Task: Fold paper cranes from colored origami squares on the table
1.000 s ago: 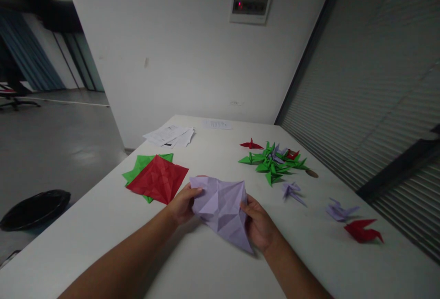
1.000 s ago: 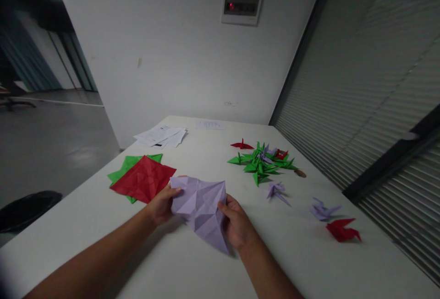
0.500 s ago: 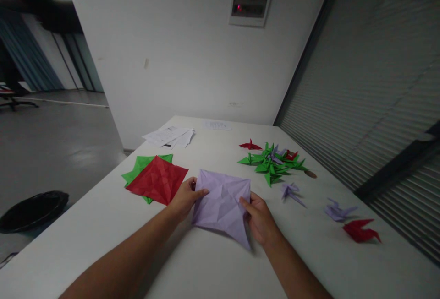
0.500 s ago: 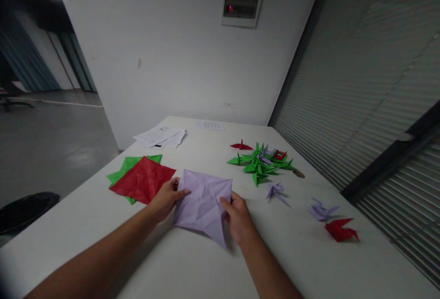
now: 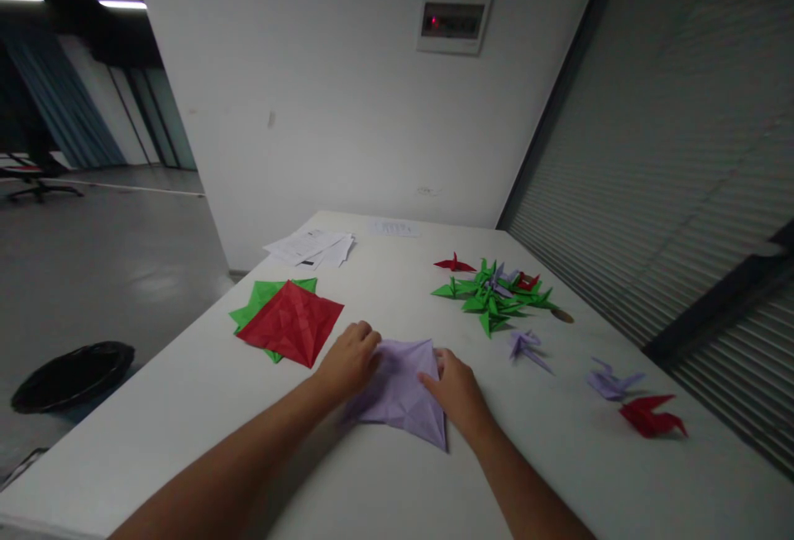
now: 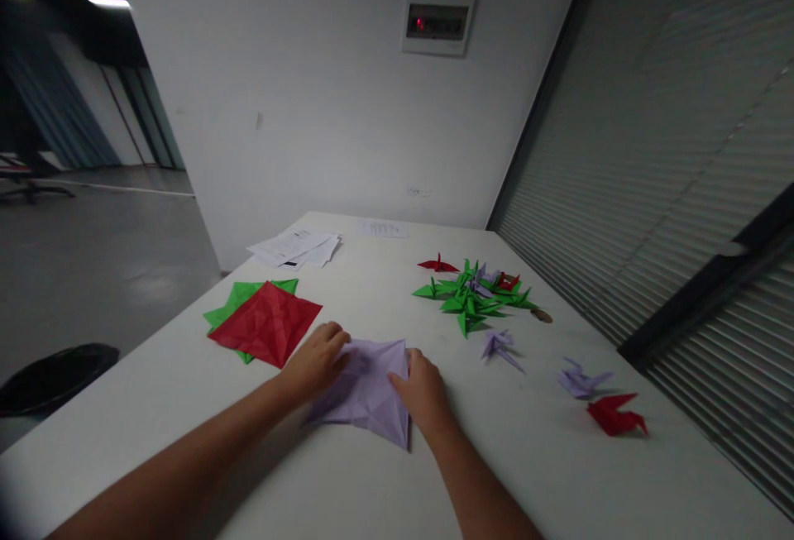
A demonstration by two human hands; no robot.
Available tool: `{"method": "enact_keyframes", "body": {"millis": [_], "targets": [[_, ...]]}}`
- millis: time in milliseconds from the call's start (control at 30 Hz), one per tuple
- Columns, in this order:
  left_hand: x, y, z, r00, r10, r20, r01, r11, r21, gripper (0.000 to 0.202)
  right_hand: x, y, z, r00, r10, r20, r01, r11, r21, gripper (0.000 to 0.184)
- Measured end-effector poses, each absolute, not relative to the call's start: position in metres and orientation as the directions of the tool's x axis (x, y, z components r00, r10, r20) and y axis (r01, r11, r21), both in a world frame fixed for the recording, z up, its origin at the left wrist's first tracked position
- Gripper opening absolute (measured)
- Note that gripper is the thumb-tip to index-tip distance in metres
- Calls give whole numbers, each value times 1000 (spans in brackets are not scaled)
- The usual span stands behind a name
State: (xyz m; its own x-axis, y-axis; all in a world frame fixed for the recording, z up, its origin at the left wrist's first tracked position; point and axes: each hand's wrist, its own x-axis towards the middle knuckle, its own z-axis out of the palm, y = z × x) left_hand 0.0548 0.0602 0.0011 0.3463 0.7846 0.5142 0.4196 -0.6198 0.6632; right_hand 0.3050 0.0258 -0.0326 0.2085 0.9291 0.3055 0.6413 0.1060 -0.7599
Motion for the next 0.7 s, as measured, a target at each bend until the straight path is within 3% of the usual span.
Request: {"method": "enact_keyframes", "body": {"millis": [67,100,167,267,433,533,700], "targets": [[64,49,1,568,714,408,522,-697,492,3,302,22,-30,131,882,452,780,190,-597,47],[68,44,-2,624,697,353,573,-716,399,9,298,20,-29,48,865,500,838,238,-491,49],[73,38,-12,683,674,282,625,-739,252,22,289,16,-30,-158,855,494,881,348,-321,45],[72,38,-32,723,632,280,632,-768,102,50,273,9,-38,-368,845,389,864,465,-192,52],[58,48,-49,729,646,227,653,-756,56,74,265,2,-45,-371,909,189,905,400,-146,75],[46,51,-47,704,681,201,686,-726,55,86,268,-1,-40,-343,928,143,920,363,-149,90],[35,48,-40,663,732,157,734,-677,53,93,270,-2,-37,-275,959,73,950,282,-136,97]]}}
